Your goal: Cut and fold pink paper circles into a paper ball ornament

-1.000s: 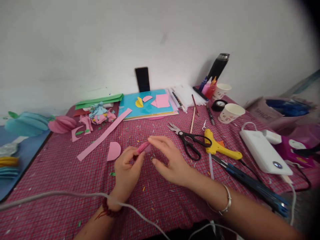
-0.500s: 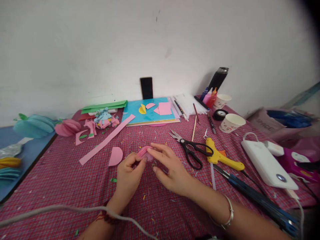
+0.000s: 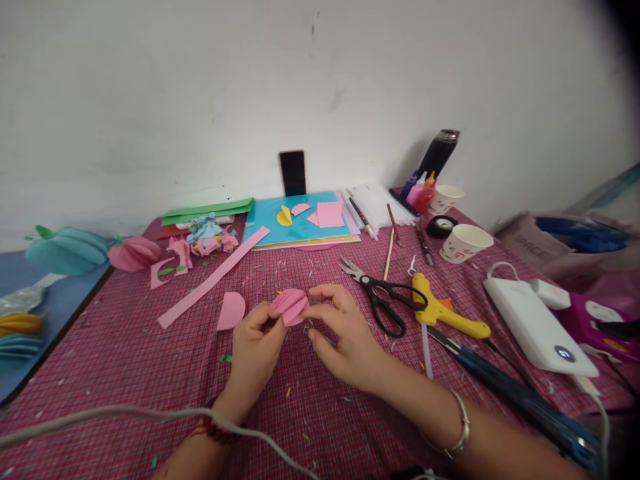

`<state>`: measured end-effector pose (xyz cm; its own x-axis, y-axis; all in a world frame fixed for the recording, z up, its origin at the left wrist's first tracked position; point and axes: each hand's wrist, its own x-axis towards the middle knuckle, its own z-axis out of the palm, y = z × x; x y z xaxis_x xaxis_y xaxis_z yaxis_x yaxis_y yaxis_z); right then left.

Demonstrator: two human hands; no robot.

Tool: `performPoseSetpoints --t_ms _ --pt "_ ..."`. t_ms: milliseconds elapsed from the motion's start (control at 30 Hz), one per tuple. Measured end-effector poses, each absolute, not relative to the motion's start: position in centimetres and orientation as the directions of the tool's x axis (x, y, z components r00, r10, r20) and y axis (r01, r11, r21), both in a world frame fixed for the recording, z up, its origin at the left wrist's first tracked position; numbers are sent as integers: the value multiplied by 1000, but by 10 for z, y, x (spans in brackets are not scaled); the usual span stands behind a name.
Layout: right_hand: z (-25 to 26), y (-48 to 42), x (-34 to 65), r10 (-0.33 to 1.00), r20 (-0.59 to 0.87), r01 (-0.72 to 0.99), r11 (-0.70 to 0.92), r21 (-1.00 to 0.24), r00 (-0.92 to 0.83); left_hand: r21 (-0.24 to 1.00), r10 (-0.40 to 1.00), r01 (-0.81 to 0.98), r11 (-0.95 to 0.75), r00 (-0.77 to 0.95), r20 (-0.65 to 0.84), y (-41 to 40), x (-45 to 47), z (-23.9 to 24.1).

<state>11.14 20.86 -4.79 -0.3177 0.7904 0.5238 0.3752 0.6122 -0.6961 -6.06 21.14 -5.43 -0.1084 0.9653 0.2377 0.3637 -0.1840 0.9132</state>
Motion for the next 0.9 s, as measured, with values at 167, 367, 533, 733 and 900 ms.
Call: performPoseSetpoints --t_ms 167,367,533,733,900 --pt "-47 211 111 809 485 415 587 -695 -333 878 953 407 -253 -52 298 210 -61 -54" --pt "-45 211 112 805 449 439 589 -678 -387 839 934 446 -311 -17 356 210 -60 -50" --pt "-43 207 112 773 499 354 627 -694 -391 891 952 361 -273 -28 303 206 -60 -51" --pt "-45 205 113 759 522 330 644 -690 -390 952 978 248 -180 -60 200 204 -59 -53" --pt "-46 205 112 748 518 351 657 -667 -415 980 986 139 -141 -72 152 206 -60 -57"
